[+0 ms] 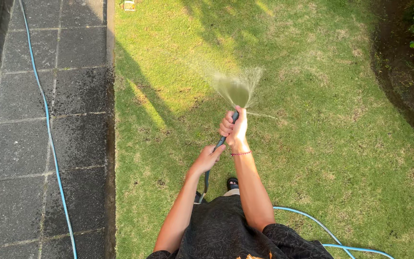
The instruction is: The person uses a garden hose to spray water across a grassy lawn and adjacent paved area. They move the hose nozzle back and forth to cover different sections of the grass and walk along the edge of the patio while continuing to spray.
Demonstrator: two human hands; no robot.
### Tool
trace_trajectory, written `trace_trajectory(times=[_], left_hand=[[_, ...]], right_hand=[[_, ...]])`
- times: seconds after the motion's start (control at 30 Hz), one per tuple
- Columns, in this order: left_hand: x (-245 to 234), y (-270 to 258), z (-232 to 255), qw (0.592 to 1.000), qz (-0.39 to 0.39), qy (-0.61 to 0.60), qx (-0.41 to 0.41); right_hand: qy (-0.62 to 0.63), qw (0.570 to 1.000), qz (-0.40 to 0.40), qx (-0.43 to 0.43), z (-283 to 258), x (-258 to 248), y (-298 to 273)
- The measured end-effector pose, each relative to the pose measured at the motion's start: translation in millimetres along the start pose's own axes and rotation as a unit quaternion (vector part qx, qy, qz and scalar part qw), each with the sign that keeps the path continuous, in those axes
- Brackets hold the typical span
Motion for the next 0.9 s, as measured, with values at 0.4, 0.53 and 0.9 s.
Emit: trace_trajectory(times=[0.4,0.53,0.9], left_hand=[[33,12,18,1.0,-0.001,-0.001,-0.017],[43,20,31,1.0,0.004,-0.008,0.013],[77,42,36,1.0,-0.008,-0.014,0.005]], right_hand=[[0.01,1.0,0.001,-0.007,-38,-25,0],[0.012,1.0,0.004,-0.005,-51,-33,1],[0.009,1.0,0.005,-0.001,-83,-55,8]])
Point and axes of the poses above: each hand's wrist, its own y-axis towards the middle knuckle, its own x-axis out of the palm, z = x × y, the point moved 9 cm from there along y, towards the middle knuckle, and after that the axes turned 12 degrees about y, right-handed, at the moved point
